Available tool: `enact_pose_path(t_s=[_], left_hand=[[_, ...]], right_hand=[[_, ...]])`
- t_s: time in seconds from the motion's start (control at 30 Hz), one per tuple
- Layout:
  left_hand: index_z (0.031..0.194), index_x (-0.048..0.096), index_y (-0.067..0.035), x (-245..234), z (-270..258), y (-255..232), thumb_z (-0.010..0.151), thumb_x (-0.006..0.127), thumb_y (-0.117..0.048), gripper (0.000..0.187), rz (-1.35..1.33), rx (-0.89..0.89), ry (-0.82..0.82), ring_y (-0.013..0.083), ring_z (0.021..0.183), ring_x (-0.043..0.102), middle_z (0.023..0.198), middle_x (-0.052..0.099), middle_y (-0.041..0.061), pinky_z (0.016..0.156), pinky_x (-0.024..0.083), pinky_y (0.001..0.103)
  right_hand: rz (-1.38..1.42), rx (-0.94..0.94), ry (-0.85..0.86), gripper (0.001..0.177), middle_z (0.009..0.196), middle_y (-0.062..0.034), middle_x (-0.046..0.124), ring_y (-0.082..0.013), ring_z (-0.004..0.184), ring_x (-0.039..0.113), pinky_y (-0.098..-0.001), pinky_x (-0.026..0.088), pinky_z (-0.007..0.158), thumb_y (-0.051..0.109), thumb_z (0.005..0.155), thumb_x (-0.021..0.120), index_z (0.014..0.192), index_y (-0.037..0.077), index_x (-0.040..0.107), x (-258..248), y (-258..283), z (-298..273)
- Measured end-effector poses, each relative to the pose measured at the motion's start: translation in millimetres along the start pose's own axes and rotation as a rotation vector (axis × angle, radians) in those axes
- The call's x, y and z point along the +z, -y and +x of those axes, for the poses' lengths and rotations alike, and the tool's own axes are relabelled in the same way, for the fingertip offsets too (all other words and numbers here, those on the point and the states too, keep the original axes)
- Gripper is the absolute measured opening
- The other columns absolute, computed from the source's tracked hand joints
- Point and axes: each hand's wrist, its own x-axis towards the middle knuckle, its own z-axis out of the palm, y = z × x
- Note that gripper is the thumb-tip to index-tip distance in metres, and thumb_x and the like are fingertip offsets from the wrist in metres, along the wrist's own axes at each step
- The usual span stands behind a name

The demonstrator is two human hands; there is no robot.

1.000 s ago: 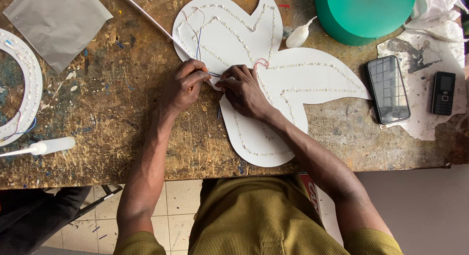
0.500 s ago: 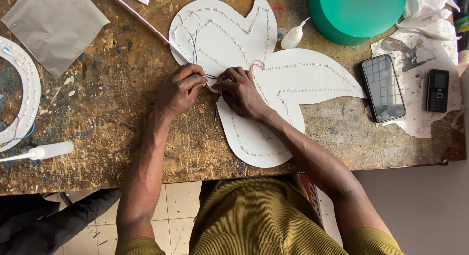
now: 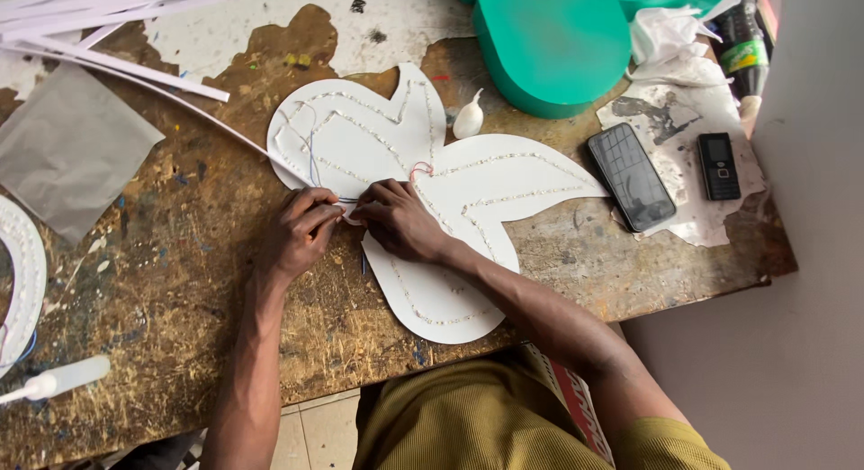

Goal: The person applies glue from a small bottle to a white, flower-shaped board and presses a flexible LED strip into place along the pre-cut channels. They repeat this process, securing the strip along the contours of the board.

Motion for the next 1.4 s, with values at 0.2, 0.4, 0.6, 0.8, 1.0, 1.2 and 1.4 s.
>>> enact_pose_path(t_s=[0.2,0.4,0.6,0.8,1.0,1.2,1.4], left_hand=[[0.103,0.082,-0.013,7,-7,10,0.101,0.083,-0.005,0.008,0.013,-0.008,0.011,0.0377,0.108,0.078,0.117,0.076,0.009,0.089,0.063,0.05],[0.1,0.08,-0.011,8,-10,9,0.1,0.085,-0.008,0.006,0.011,-0.054,-0.008,0.0377,0.109,0.078,0.117,0.078,0.009,0.089,0.064,0.05],[0.097,0.084,-0.012,3,1,6,0.095,0.086,-0.013,0.003,0.04,-0.057,-0.011,0.0322,0.105,0.081,0.112,0.08,0.005,0.09,0.066,0.045],[0.097,0.082,-0.017,7,0,9,0.099,0.081,-0.016,0.002,-0.017,-0.058,-0.013,0.028,0.11,0.081,0.113,0.079,0.001,0.094,0.066,0.042],[0.101,0.083,-0.017,5,1,5,0.099,0.083,-0.017,0.002,0.009,-0.074,-0.052,0.0271,0.111,0.08,0.114,0.077,0.0,0.095,0.065,0.041],[0.101,0.08,-0.017,3,-3,5,0.101,0.079,-0.015,0.002,0.036,-0.043,-0.038,0.0323,0.109,0.08,0.113,0.076,0.004,0.093,0.065,0.046],[0.099,0.079,-0.006,7,-11,0,0.102,0.079,-0.007,0.003,-0.03,-0.105,0.004,0.0408,0.108,0.079,0.111,0.077,0.012,0.094,0.064,0.051]], right_hand=[[-0.04,-0.014,-0.012,0.002,0.121,-0.0051,0.07,-0.0338,0.123,0.067,-0.0481,0.05,0.098,0.018,0.104,0.075,0.104,0.017,0.076,7,-6,-4],[0.17,0.025,0.022,0.012,0.127,-0.0154,0.071,-0.0458,0.127,0.068,-0.0558,0.054,0.101,0.013,0.105,0.073,0.115,0.011,0.079,-20,-1,-3],[-0.116,0.214,0.075,0.035,0.152,-0.0149,0.065,-0.0448,0.153,0.054,-0.0634,0.045,0.122,0.022,0.107,0.072,0.142,0.015,0.074,-86,2,-24],[-0.517,0.449,0.189,0.067,0.182,-0.0206,0.042,-0.0428,0.172,0.028,-0.0634,0.017,0.137,0.053,0.118,0.057,0.173,0.015,0.05,-69,-11,-75],[-0.497,0.262,0.042,0.074,0.18,-0.0215,0.044,-0.0405,0.169,0.037,-0.0592,0.025,0.137,0.063,0.116,0.051,0.169,0.011,0.052,-60,-27,-79],[-0.513,0.211,0.015,0.08,0.176,-0.0239,0.049,-0.0418,0.166,0.043,-0.0587,0.033,0.135,0.066,0.113,0.057,0.169,0.008,0.054,-56,-30,-80],[-0.534,0.217,0.048,0.083,0.178,-0.0249,0.049,-0.0424,0.166,0.043,-0.057,0.032,0.136,0.066,0.113,0.059,0.172,0.007,0.053,-50,-31,-92]])
